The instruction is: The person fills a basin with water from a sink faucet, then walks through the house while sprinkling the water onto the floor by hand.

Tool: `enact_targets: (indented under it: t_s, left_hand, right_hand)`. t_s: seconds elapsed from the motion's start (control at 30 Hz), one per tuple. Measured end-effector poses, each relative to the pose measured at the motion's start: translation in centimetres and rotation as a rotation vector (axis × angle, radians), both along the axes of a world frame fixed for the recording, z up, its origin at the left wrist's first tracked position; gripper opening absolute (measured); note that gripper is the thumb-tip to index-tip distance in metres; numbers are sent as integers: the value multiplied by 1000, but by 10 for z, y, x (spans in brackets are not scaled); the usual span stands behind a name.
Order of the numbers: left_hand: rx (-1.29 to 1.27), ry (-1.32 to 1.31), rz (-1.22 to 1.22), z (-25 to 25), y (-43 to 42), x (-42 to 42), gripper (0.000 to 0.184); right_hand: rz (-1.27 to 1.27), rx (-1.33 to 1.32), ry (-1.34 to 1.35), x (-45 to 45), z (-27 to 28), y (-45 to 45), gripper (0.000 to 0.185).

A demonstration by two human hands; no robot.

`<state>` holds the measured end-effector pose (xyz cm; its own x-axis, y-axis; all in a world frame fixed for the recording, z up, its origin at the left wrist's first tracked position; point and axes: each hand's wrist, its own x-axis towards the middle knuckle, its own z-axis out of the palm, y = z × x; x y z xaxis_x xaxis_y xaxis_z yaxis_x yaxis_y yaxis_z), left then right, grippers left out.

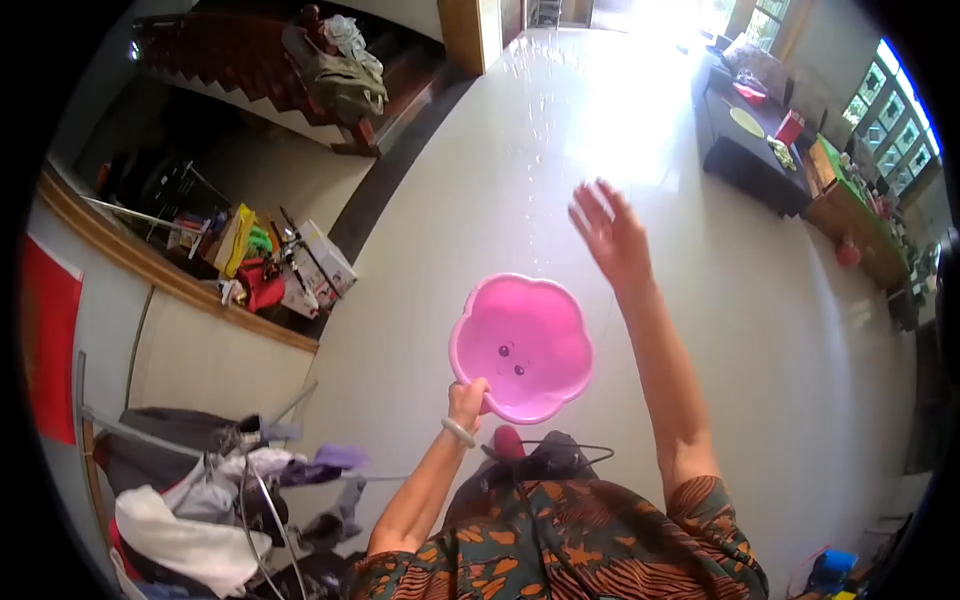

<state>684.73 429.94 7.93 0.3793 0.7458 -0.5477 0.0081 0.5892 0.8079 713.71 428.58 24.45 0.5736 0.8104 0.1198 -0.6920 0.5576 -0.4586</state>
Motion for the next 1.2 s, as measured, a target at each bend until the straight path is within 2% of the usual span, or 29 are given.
enact_targets:
  t_s: [0.03,0.1,0.13,0.23,0.33,0.37,0.4,0.47,0.5,0.57,0.6,0.63,0.7,0.8,0.83,0.87,0.9,0.97,1.03,1.07,1.1,1.13,1.17,1.2]
  left_hand:
    - [-10,9,30,11,13,12,5]
    - [-17,-25,58,8,46,33,5]
    - [-24,-53,86,7,61,39,5]
    - [-32,-41,121,30,110,63,6]
    - [-40,70,163,15,164,92,6]
    - [-23,23,205,-4,180,98,4]
    - [-12,26,236,2,193,108,4]
    - [30,36,297,19,217,121,4]
    - [51,51,306,26,229,124,5]
    - [21,57,326,40,250,130,5]
    - [-4,61,319,42,260,133,6]
    - [-10,62,342,34,274,134,6]
    - [-109,6,428,11,301,138,7]
    - [-167,-61,551,1,347,138,9]
    - [-206,-126,543,15,365,135,10]
    - [-202,-132,550,13,384,132,10]
    - [-165,-79,579,9,406,128,9]
    - [-52,-45,581,-15,452,116,12]
    - [-45,-45,577,-10,505,106,12]
    - [-69,-16,575,-9,519,102,12]
    - [-12,22,614,-11,542,102,13]
    - [-5,18,625,-8,569,95,13]
    - [19,51,596,-3,587,88,13]
    - [44,83,565,3,606,84,14]
  right_hand:
    - [64,-126,-141,15,-19,12,42]
    - [189,-255,-69,29,-73,28,42]
    - [230,-422,-57,25,-81,35,43]
    - [442,-570,-83,32,-135,77,40]
    - [595,-697,-188,47,-161,129,35]
    - [646,-790,-250,50,-171,149,33]
    - [675,-775,-261,59,-185,169,33]
    - [731,-763,-797,70,-211,206,28]
    - [761,-755,-808,70,-207,223,28]
    - [780,-1063,-491,73,-199,252,25]
    - [805,-1066,-505,80,-218,267,25]
    - [712,-790,-912,85,-239,284,27]
    - [561,-455,-1155,80,-217,330,29]
    - [1064,-100,75,50,-94,486,32]
    - [993,57,-1,35,-30,520,34]
    - [904,82,24,28,11,546,35]
    - [797,-11,3,22,33,572,36]
    - [813,-33,-85,23,1,619,35]
    - [802,-152,-264,19,-40,661,31]
    - [921,-273,-138,21,-83,687,25]
    - [923,-542,-248,18,-100,694,21]
    - [941,-520,-347,16,-115,696,19]
    - [854,-496,-644,11,-138,700,19]
    - [760,-393,-1298,14,-155,709,18]
